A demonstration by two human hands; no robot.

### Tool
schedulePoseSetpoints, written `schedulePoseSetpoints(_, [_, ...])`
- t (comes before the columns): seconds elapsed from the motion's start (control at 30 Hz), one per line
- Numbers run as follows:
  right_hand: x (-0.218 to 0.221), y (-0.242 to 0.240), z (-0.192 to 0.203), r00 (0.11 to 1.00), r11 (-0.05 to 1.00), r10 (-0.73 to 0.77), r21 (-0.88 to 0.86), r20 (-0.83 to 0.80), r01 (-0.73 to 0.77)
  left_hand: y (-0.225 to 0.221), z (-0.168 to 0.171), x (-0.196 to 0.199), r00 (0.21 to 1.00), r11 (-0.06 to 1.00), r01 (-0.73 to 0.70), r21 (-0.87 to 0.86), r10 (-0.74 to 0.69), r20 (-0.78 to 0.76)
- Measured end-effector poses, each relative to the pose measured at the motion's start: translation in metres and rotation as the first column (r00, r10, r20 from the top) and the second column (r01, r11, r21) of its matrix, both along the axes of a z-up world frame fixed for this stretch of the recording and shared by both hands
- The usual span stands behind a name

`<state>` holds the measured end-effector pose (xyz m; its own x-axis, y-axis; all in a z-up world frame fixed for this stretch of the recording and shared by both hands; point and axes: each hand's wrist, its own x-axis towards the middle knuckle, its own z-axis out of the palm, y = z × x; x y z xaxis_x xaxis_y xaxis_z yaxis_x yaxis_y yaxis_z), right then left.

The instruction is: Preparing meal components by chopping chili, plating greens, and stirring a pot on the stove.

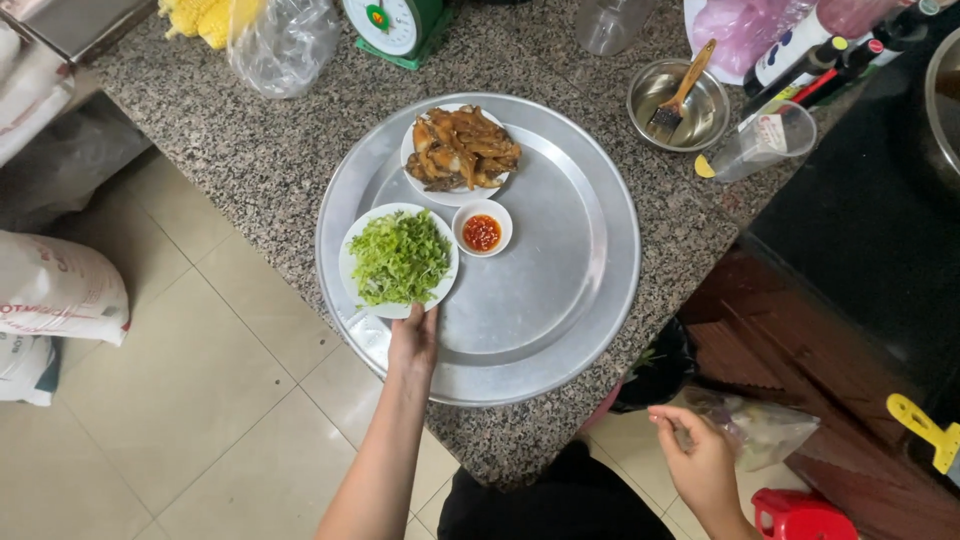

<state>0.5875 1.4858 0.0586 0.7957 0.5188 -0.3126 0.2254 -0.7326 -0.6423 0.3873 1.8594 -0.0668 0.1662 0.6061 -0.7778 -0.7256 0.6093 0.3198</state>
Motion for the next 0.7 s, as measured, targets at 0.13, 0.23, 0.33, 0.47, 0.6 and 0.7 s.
schedulePoseSetpoints(0.13, [-0.001, 0.003, 0.003, 1.0, 1.0, -0.005, -0.005, -0.011, 0.005, 0.003, 0.005, 0.006, 1.0, 0.998, -0.01, -0.065, 0.009, -0.006])
schedulePoseSetpoints(0.23, [0.0, -0.003, -0.005, 0.999, 0.999, 0.02, 0.035, 0.037, -0.022, 0.008, -0.015, 0.006, 1.0, 0.997, -0.002, -0.075, 0.0, -0.026])
schedulePoseSetpoints(0.33, [-0.003, -0.013, -0.015, 0.997, 0.997, 0.008, 0.08, 0.075, -0.014, 0.019, -0.063, 0.001, 0.997, 0.998, 0.039, -0.057, -0.043, -0.061])
schedulePoseSetpoints(0.47, [-0.013, -0.038, -0.047, 0.994, 0.993, -0.104, 0.064, 0.019, 0.102, 0.03, -0.132, -0.006, 0.953, 0.968, 0.242, 0.071, -0.223, -0.204])
schedulePoseSetpoints(0.6, [-0.026, -0.075, -0.076, 0.957, 0.969, -0.125, 0.238, 0.261, 0.062, -0.014, -0.057, -0.02, -0.238, 0.016, 0.969, -0.248, -0.232, -0.943])
schedulePoseSetpoints(0.7, [-0.04, -0.106, -0.084, 0.943, 0.958, -0.248, 0.203, 0.221, 0.204, -0.037, -0.053, 0.021, -0.432, -0.033, 0.898, -0.439, -0.27, -0.861])
